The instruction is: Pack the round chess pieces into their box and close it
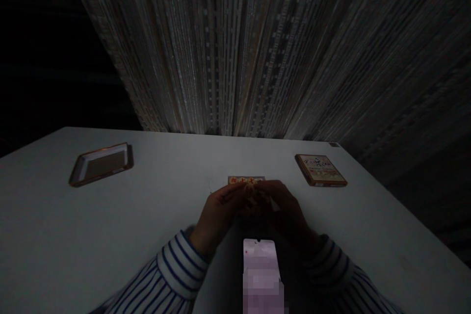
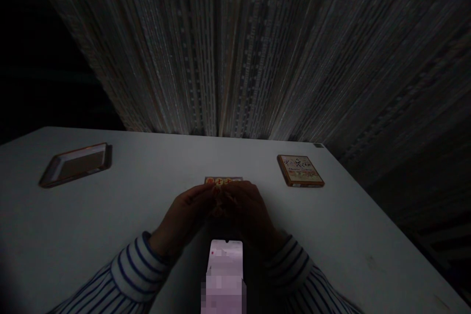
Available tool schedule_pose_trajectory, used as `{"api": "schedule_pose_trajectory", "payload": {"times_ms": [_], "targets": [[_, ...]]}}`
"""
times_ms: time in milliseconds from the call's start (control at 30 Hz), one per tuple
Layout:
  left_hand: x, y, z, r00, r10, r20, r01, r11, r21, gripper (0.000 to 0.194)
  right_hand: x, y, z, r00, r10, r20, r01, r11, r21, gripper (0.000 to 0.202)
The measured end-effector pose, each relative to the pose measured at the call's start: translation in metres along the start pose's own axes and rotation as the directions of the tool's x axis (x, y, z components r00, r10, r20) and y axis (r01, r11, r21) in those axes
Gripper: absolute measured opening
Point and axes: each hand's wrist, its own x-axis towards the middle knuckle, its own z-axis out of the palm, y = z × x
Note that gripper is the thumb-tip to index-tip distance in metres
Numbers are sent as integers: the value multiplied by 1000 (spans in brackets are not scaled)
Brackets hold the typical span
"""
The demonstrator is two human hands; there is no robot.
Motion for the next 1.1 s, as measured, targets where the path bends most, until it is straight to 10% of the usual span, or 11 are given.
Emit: {"api": "schedule_pose_trajectory", "payload": {"times_ms": [1100], "targets": [[0, 0, -4, 994, 72, -80, -61, 989, 138, 18, -6, 2, 4, 997, -60, 54, 64, 995, -71, 22]]}}
